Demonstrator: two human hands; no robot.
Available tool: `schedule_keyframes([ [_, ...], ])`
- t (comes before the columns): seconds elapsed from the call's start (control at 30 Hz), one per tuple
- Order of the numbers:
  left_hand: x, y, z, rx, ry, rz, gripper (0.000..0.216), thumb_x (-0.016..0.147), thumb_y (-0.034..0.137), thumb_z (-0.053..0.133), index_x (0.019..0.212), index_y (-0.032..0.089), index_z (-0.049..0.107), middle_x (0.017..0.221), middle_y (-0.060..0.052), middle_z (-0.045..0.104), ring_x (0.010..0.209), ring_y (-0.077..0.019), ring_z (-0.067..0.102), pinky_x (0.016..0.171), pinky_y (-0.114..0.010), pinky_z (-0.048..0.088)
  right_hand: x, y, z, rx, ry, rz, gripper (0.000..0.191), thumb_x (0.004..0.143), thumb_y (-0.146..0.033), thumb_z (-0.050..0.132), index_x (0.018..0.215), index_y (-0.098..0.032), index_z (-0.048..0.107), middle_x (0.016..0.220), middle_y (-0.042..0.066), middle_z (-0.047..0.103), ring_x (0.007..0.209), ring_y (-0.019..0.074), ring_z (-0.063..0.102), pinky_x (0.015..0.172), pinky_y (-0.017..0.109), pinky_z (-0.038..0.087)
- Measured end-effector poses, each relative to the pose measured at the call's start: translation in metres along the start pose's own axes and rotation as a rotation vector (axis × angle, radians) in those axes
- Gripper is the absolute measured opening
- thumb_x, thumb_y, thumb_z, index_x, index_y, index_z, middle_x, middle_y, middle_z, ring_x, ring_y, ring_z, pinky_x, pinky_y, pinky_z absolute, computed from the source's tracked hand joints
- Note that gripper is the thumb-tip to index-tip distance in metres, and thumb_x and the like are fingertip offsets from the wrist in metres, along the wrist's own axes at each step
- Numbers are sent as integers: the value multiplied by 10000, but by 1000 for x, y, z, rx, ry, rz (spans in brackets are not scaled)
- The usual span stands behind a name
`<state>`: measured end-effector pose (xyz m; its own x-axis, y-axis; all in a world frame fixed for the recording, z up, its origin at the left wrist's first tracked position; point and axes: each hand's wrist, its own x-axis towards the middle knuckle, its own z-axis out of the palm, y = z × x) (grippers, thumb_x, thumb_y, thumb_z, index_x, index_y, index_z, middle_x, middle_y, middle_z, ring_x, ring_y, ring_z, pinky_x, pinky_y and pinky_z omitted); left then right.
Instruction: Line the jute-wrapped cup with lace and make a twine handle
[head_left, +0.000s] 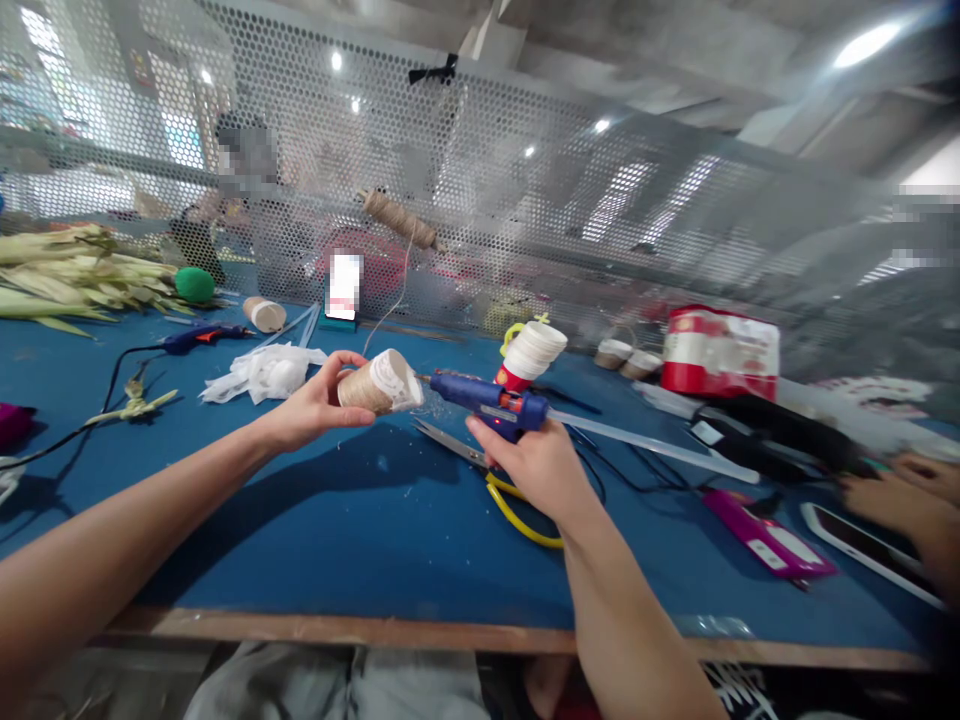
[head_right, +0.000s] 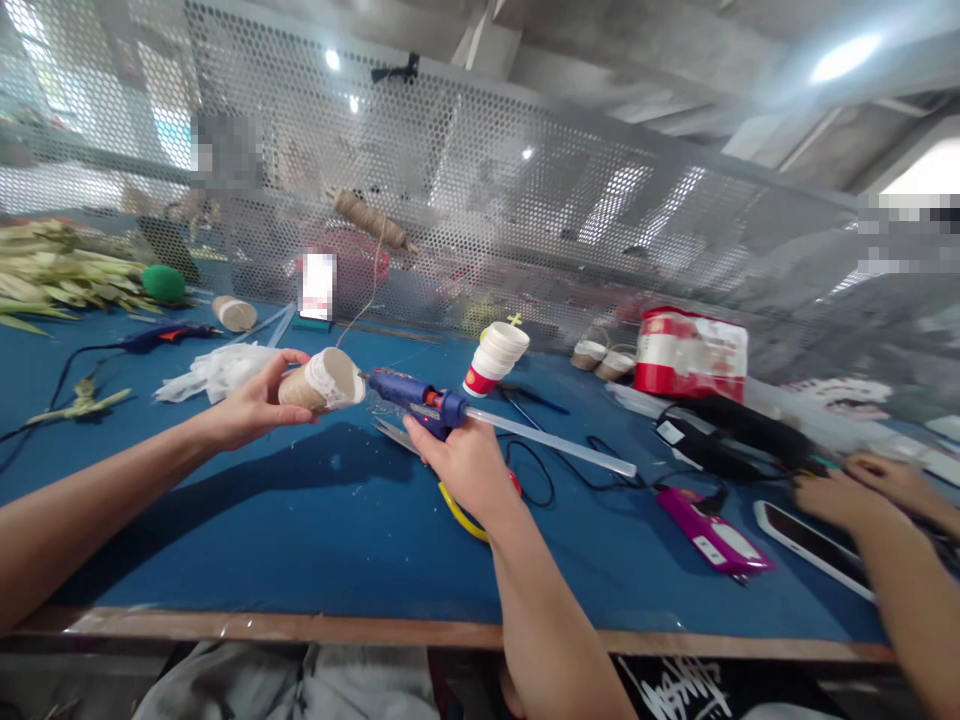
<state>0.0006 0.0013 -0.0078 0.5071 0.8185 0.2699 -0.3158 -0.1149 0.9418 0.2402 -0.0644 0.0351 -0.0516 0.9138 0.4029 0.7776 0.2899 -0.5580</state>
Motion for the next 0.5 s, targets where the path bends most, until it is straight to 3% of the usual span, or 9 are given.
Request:
schedule_keyframes([
  [0.5, 0, 0, 0, 18, -4, -3, 565, 616, 123, 717, 1028, 235, 347, 903, 4, 547, 745, -103, 562, 675, -237, 446, 2, 3, 1, -14, 10, 2, 256, 741, -345, 550, 529, -214, 489, 436, -3, 544, 455, 167, 540, 553, 320, 443],
])
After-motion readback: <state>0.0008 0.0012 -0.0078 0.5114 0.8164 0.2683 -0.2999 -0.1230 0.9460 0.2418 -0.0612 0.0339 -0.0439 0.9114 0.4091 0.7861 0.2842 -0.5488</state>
